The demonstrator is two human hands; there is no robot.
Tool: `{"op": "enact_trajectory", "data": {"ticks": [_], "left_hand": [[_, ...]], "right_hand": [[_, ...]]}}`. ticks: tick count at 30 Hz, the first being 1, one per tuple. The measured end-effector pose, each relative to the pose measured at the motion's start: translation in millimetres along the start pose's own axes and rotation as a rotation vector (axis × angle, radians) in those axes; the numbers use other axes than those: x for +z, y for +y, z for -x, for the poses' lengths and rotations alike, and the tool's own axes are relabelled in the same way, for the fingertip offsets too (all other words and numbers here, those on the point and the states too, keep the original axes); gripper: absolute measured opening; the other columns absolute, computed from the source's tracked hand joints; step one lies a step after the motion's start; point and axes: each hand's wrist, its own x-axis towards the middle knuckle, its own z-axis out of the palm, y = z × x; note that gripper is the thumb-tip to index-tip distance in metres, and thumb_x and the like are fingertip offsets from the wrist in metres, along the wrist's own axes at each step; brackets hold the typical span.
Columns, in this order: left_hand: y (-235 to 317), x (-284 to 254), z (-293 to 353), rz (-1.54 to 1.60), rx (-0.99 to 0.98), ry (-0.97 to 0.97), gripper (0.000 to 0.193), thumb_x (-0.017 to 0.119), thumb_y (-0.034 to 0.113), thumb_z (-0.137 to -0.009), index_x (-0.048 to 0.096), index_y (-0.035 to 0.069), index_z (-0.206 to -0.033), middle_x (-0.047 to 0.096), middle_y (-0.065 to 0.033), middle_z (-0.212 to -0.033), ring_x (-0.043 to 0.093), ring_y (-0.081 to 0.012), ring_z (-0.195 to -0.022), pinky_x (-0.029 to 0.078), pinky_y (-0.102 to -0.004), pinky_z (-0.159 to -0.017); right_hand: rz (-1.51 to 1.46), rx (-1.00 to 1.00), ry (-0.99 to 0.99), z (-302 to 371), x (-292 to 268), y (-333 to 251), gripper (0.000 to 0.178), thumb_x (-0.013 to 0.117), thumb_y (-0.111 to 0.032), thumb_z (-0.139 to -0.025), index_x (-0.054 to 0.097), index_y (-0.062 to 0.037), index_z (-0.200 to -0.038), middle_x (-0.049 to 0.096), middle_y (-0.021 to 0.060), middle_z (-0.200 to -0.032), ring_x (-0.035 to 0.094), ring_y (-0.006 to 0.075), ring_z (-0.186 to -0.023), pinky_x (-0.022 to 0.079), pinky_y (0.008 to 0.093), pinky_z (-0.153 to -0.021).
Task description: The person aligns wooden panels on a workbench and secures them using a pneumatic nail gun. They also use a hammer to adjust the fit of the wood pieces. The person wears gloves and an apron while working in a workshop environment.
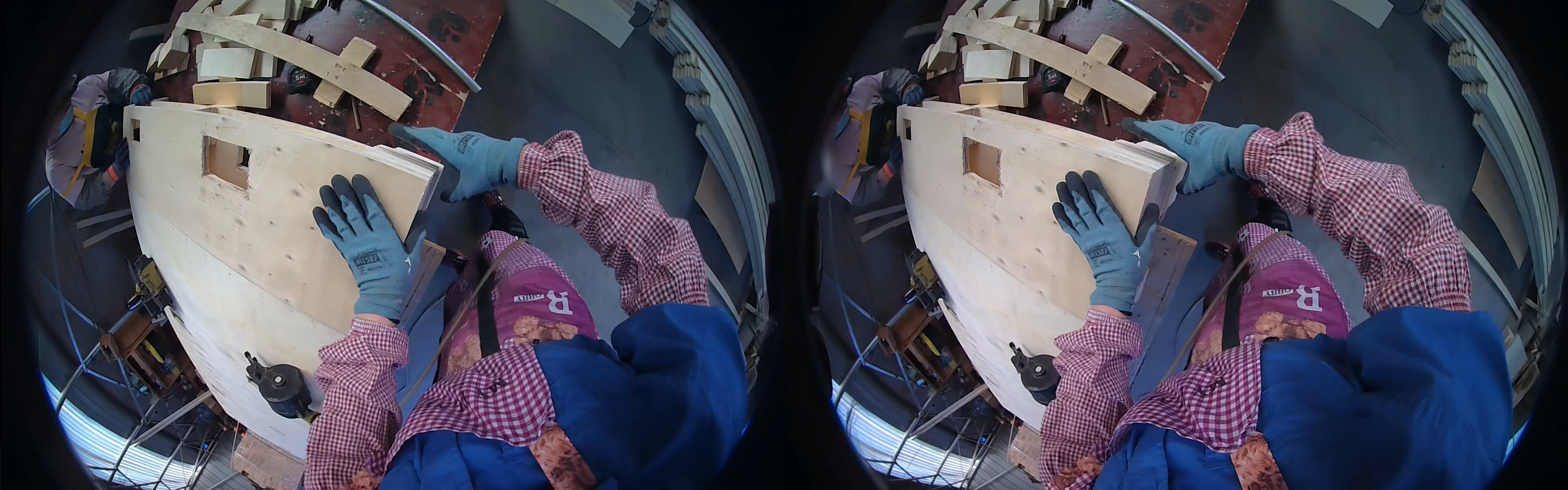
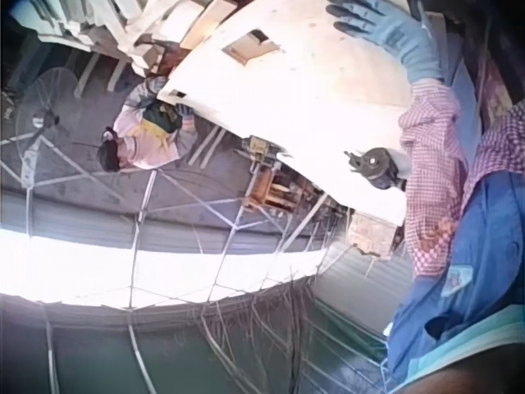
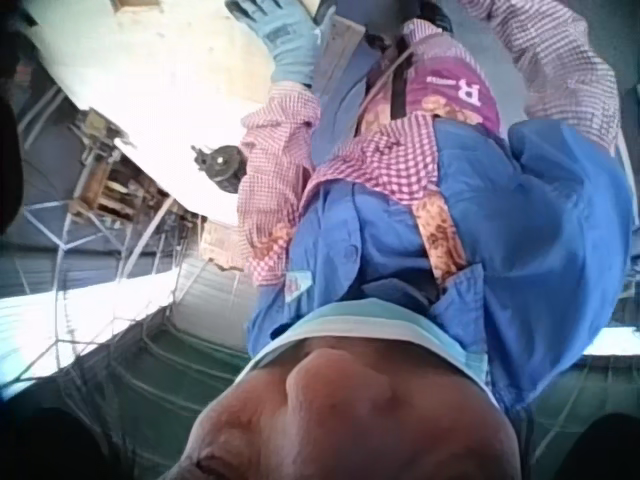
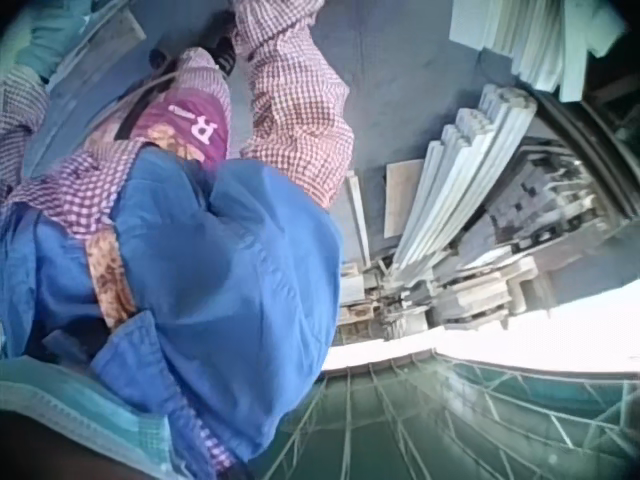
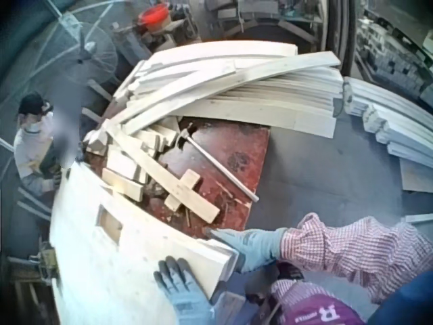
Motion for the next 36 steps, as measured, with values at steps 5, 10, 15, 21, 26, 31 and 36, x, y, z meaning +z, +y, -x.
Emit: {"op": "enact_trajectory", "data": {"ticks": [5,10,15,21,26,31,36], "left_hand": [[-3.0,-7.9,1.8,0.04,-0.019,0.009,0.104,0.06,0.058,-0.078,0.012,-0.003,-0.147,0.008,-0.0243,-0.154,0.003,-0.0405,-0.143,-0.001,-0.0563,-0.113],[-15.2,-11.5,6.0,0.286,0.015,0.141,0.11,0.06,0.067,-0.072,0.017,-0.003,-0.146,0.015,-0.0273,-0.15,0.009,-0.0419,-0.141,0.001,-0.0549,-0.114],[-49.4,-54.9,93.0,0.655,-0.105,0.675,0.089,0.069,0.039,-0.078,0.025,-0.002,-0.143,0.027,-0.0262,-0.146,0.022,-0.0424,-0.137,0.016,-0.0502,-0.113],[-83.7,-102.7,298.5,0.55,-0.309,1.004,0.07,0.056,0.04,-0.087,0.037,-0.004,-0.139,0.036,-0.0227,-0.144,0.032,-0.0396,-0.135,0.022,-0.0523,-0.111],[-40.1,-96.7,519.6,0.372,-1.02,1.045,0.056,0.043,0.029,-0.095,0.034,-0.005,-0.139,0.038,-0.0232,-0.142,0.033,-0.0381,-0.135,0.023,-0.0478,-0.111],[8.9,-60.8,599.5,0.248,-1.384,1.154,0.047,0.037,0.013,-0.097,0.033,-0.003,-0.141,0.037,-0.0176,-0.145,0.036,-0.028,-0.134,0.025,-0.0379,-0.11],[71.7,-54.2,619.0,0.299,-1.824,1.107,0.048,0.038,0.006,-0.095,0.029,-0.005,-0.141,0.035,-0.0212,-0.145,0.034,-0.0308,-0.135,0.025,-0.0408,-0.111]], "right_hand": [[-0.227,-0.058,0.405,67.1,24.0,3.4,0.104,0.074,-0.003,-0.069,0.008,-0.0098,-0.15,0.024,0.015,-0.151,0.033,0.0294,-0.136,0.031,0.0416,-0.111],[-0.312,0.01,0.814,117.5,43.5,-43.3,0.077,0.057,0.005,-0.08,0.023,-0.0102,-0.148,0.042,0.0146,-0.14,0.05,0.0256,-0.12,0.044,0.0349,-0.098],[-0.225,-0.249,0.822,98.6,71.5,-150.3,0.051,0.041,0.005,-0.09,0.035,-0.0007,-0.141,0.049,0.0169,-0.135,0.051,0.0262,-0.122,0.038,0.037,-0.106],[-0.119,-0.369,0.114,35.4,218.4,-286.6,0.059,0.05,0.011,-0.081,0.037,0.0025,-0.137,0.049,0.0172,-0.135,0.05,0.028,-0.123,0.04,0.0394,-0.104],[0.51,-0.642,-0.516,-35.2,435.9,-400.9,0.07,0.067,-0.023,-0.08,0.035,-0.0016,-0.139,0.058,0.0193,-0.114,0.061,0.0281,-0.098,0.049,0.0345,-0.082],[1.224,-0.098,-0.541,-130.2,578.3,-433.5,0.087,0.06,-0.031,-0.086,0.006,-0.0042,-0.149,0.06,0.0252,-0.114,0.064,0.0307,-0.099,0.052,0.0439,-0.083],[0.69,0.286,-0.345,-148.0,658.2,-361.1,0.061,0.026,-0.039,-0.098,0.015,-0.0065,-0.148,0.054,0.0217,-0.127,0.059,0.0366,-0.107,0.043,0.0509,-0.092]]}}
